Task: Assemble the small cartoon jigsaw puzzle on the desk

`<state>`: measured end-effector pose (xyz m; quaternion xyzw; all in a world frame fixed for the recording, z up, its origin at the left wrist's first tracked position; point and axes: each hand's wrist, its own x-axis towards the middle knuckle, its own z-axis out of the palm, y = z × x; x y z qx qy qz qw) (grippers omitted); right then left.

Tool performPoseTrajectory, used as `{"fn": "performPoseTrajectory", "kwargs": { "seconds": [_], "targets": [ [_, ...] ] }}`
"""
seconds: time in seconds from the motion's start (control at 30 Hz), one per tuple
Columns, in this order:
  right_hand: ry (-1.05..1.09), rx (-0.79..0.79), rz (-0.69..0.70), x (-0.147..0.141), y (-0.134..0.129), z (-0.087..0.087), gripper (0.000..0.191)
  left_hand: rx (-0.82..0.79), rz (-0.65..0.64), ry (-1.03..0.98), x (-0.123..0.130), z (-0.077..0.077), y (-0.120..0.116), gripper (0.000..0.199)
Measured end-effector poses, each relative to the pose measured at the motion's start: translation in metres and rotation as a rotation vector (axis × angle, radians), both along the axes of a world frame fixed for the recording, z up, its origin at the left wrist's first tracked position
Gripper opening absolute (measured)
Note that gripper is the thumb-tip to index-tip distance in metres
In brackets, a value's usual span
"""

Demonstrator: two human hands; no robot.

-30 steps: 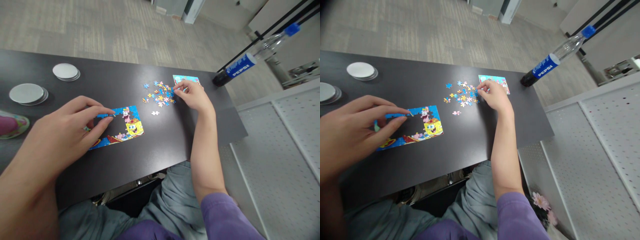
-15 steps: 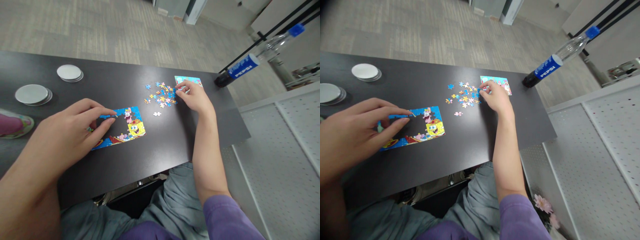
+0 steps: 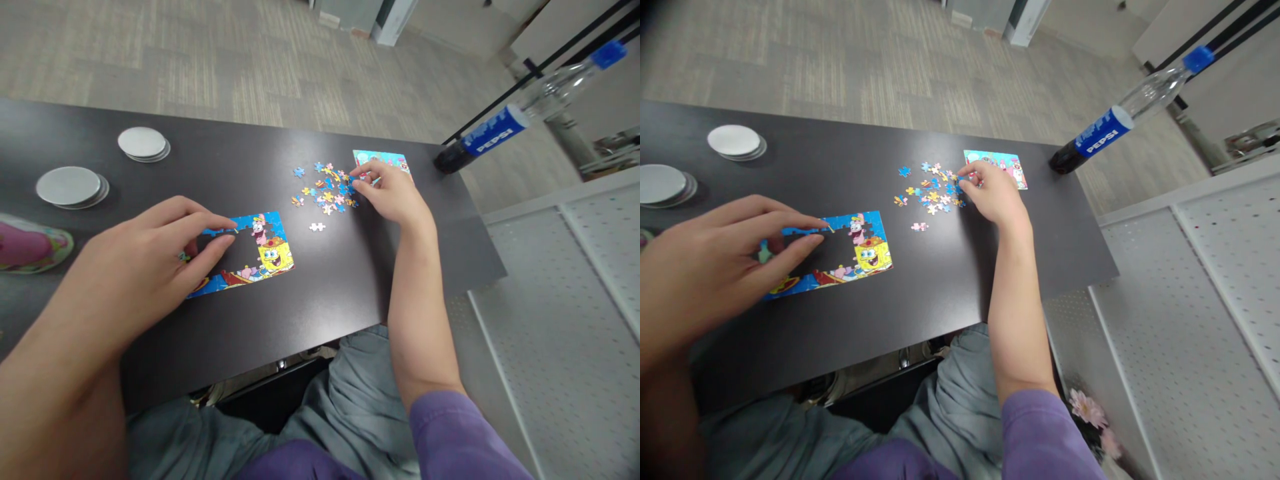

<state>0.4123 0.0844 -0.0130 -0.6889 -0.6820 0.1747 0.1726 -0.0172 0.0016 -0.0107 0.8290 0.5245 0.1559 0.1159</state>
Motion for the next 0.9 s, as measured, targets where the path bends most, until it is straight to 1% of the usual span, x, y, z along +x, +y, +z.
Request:
{"fn": "performPoseTrajectory", "kwargs": {
  "seconds": [0.1, 0.2, 0.3, 0.4, 0.63, 0.73, 0.9],
  "targets": [
    [-0.005, 0.028, 0.011, -0.006, 0.000, 0.000, 0.024, 0.023, -0.010, -0.012, 0.000, -0.001, -0.001, 0.053],
    [0.001, 0.053, 0.087, -0.021, 0.002, -0.003, 0.023, -0.005, -0.005, -0.001, 0.001, 0.002, -0.002, 0.052],
    [-0.043, 0.047, 0.162, -0.038, 0.003, -0.006, 0.024, -0.045, -0.006, -0.008, 0.004, 0.006, -0.002, 0.051],
    [-0.092, 0.061, 0.178, -0.046, 0.003, -0.008, 0.025, -0.045, -0.010, -0.043, 0.007, 0.009, -0.002, 0.049],
    [-0.080, 0.083, 0.138, -0.042, 0.003, -0.009, 0.025, -0.033, 0.013, -0.058, 0.006, 0.007, -0.002, 0.051],
    [-0.066, 0.074, 0.140, -0.039, 0.004, -0.008, 0.023, -0.036, 0.008, -0.063, 0.005, 0.006, -0.003, 0.052],
    [-0.026, 0.090, 0.088, -0.031, 0.003, -0.008, 0.017, -0.007, -0.004, -0.057, 0.005, 0.007, -0.003, 0.049]
  ]
}}
